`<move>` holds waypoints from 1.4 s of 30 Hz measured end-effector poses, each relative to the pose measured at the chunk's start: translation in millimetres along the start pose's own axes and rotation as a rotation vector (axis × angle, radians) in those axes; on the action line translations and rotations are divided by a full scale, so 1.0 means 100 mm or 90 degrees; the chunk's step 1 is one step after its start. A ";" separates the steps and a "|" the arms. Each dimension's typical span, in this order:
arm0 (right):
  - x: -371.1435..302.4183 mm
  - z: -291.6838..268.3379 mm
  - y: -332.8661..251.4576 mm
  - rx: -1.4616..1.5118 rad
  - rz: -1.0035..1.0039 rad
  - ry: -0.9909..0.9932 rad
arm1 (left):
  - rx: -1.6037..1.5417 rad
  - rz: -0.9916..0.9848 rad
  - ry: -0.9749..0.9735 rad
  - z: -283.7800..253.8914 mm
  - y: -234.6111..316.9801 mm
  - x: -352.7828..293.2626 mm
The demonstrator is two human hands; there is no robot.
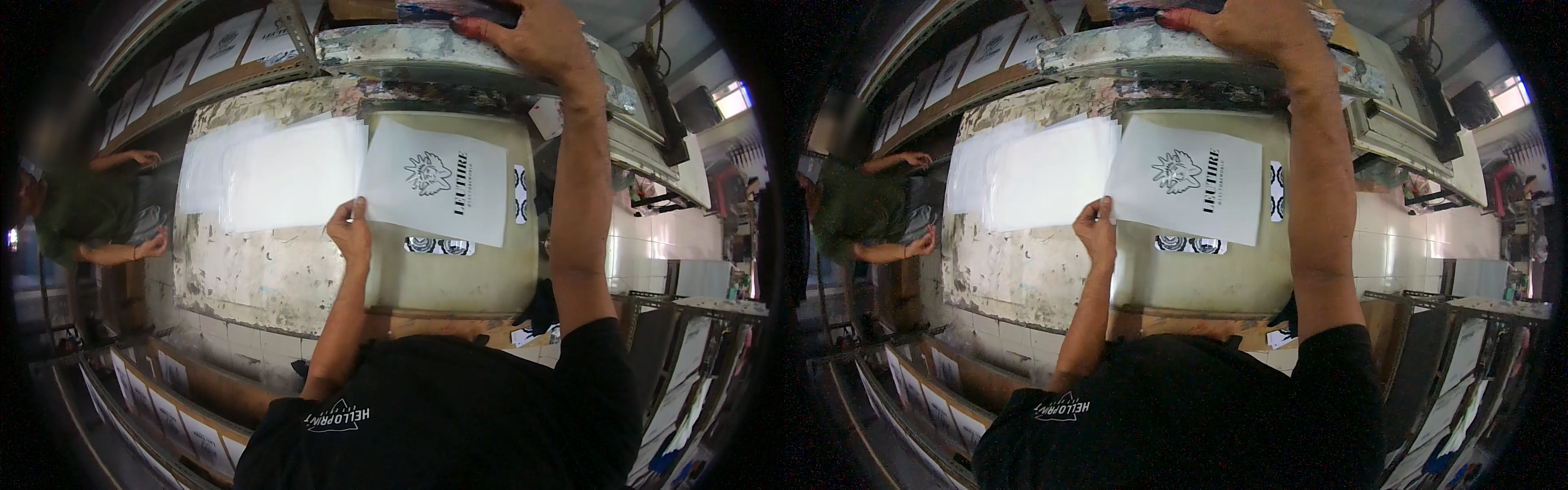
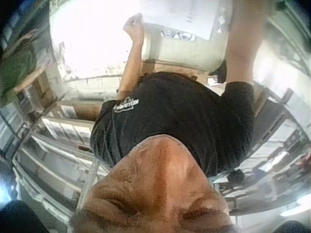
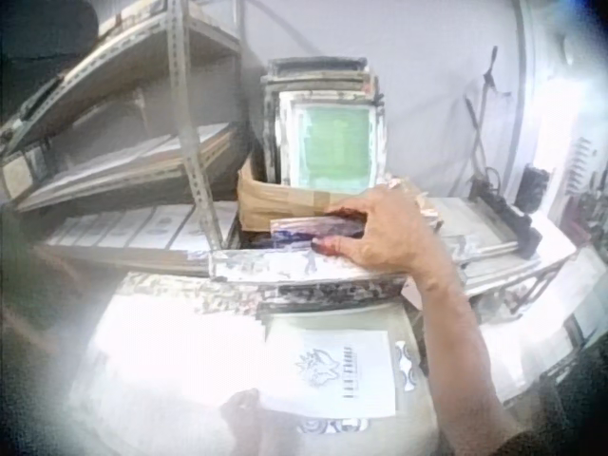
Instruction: The person performs screen printing by placing white paper under a screen, using a squeegee to pull ink across the mesh, and lifting the screen to reveal a printed logo. The printed sheets are then stacked on the table.
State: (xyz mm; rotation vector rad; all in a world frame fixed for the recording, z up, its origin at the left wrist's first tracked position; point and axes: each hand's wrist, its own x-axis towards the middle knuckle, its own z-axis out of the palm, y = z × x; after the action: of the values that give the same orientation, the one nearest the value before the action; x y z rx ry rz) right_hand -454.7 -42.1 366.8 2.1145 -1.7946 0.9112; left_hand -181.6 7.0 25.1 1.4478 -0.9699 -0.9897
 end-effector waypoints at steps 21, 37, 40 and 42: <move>0.00 0.16 0.33 0.051 -0.014 -0.086 | 0.483 0.531 0.197 -1.43 -0.12 0.97; 0.00 0.16 0.33 -0.014 0.003 -0.040 | 0.476 0.501 -0.101 -0.56 -0.38 0.77; 0.01 0.14 0.24 -0.088 -0.029 -0.009 | 0.344 0.360 -0.039 -0.55 -0.45 0.84; -0.04 0.04 -0.06 -0.082 -0.005 0.023 | 0.262 0.319 0.019 -0.50 -0.28 0.95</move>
State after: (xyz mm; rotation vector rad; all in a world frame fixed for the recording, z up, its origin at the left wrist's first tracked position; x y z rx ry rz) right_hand -448.2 -39.3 362.9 2.0114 -1.7764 0.8047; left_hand -102.3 -64.1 -5.0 1.4335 -1.4834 -0.4126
